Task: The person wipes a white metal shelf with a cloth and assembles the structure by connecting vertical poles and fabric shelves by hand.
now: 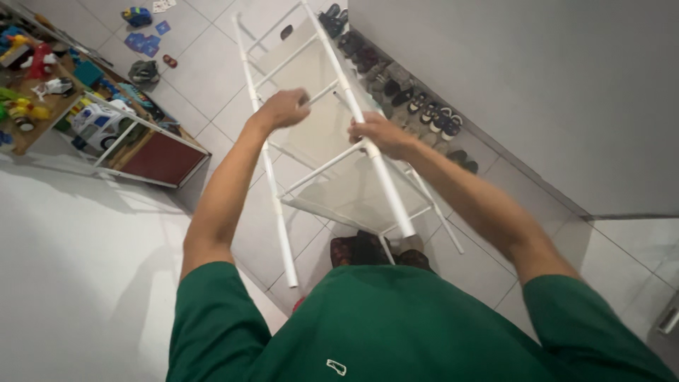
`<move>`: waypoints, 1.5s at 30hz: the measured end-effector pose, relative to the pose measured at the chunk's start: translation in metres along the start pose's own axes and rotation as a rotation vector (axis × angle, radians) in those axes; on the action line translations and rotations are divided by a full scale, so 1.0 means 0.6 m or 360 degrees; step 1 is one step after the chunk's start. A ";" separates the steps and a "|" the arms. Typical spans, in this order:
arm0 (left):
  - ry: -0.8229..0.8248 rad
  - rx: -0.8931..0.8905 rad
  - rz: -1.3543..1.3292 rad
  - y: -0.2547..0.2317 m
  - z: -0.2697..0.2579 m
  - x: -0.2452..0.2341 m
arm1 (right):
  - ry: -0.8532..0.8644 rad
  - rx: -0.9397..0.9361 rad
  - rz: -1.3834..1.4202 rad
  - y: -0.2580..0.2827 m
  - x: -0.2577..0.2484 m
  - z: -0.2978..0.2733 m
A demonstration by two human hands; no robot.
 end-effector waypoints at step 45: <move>0.0016 -0.0826 -0.0817 -0.227 -0.041 -0.030 | -0.0708 -0.1027 -0.0072 0.034 0.011 -0.048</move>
Point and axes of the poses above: each hand's wrist, its own z-axis towards the middle knuckle, its own x-axis out of the palm, y = z × x, the point moved 5 cm from there along z, towards the middle knuckle, and after that the axes turned 12 degrees about -y, right-handed, at the moved point
